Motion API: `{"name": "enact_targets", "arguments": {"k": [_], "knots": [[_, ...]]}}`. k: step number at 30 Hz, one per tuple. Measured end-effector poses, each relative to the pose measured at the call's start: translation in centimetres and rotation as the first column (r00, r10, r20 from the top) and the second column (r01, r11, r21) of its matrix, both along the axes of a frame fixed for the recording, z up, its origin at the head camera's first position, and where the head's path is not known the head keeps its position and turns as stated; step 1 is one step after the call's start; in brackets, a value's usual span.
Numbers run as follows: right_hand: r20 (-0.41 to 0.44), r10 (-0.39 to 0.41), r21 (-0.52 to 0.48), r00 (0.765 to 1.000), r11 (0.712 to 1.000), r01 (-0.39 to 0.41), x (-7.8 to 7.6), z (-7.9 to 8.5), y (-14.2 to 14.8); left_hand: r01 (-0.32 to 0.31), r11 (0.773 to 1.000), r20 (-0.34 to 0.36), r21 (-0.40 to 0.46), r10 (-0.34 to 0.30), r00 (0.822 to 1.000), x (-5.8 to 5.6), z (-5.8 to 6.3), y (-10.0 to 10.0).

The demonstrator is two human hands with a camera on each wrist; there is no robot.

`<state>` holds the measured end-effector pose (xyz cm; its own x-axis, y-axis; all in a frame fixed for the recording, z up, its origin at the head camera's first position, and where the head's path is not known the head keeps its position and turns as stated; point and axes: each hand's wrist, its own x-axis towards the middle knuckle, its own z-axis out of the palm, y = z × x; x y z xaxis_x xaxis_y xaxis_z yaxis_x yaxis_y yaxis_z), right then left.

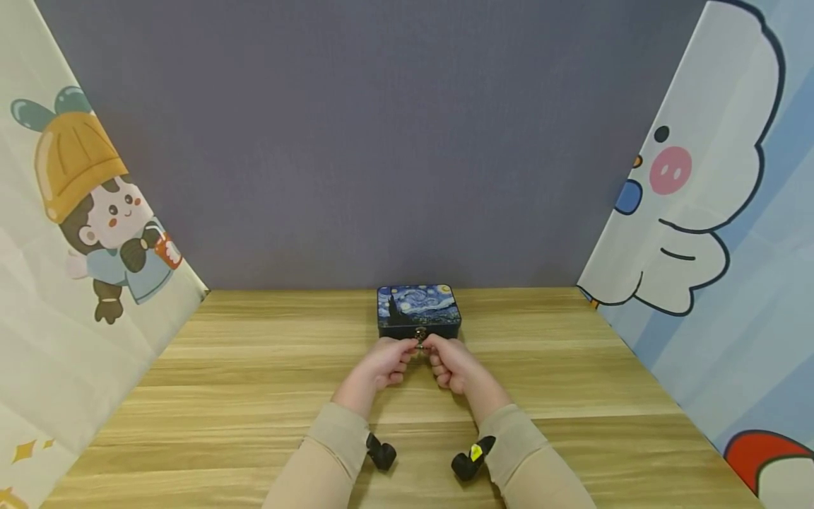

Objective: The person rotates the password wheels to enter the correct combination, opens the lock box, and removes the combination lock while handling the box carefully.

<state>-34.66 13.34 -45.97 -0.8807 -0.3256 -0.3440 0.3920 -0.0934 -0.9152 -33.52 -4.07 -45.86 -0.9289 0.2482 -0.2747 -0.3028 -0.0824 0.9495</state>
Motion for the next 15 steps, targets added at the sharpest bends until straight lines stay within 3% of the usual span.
{"name": "enact_targets", "arguments": {"k": [15], "knots": [[0.006,0.000,-0.006,1.000,1.000,0.000,0.04,0.03,0.07,-0.005,1.000,-0.008,-0.002,0.005,1.000,0.15,-0.08,0.07]]}}
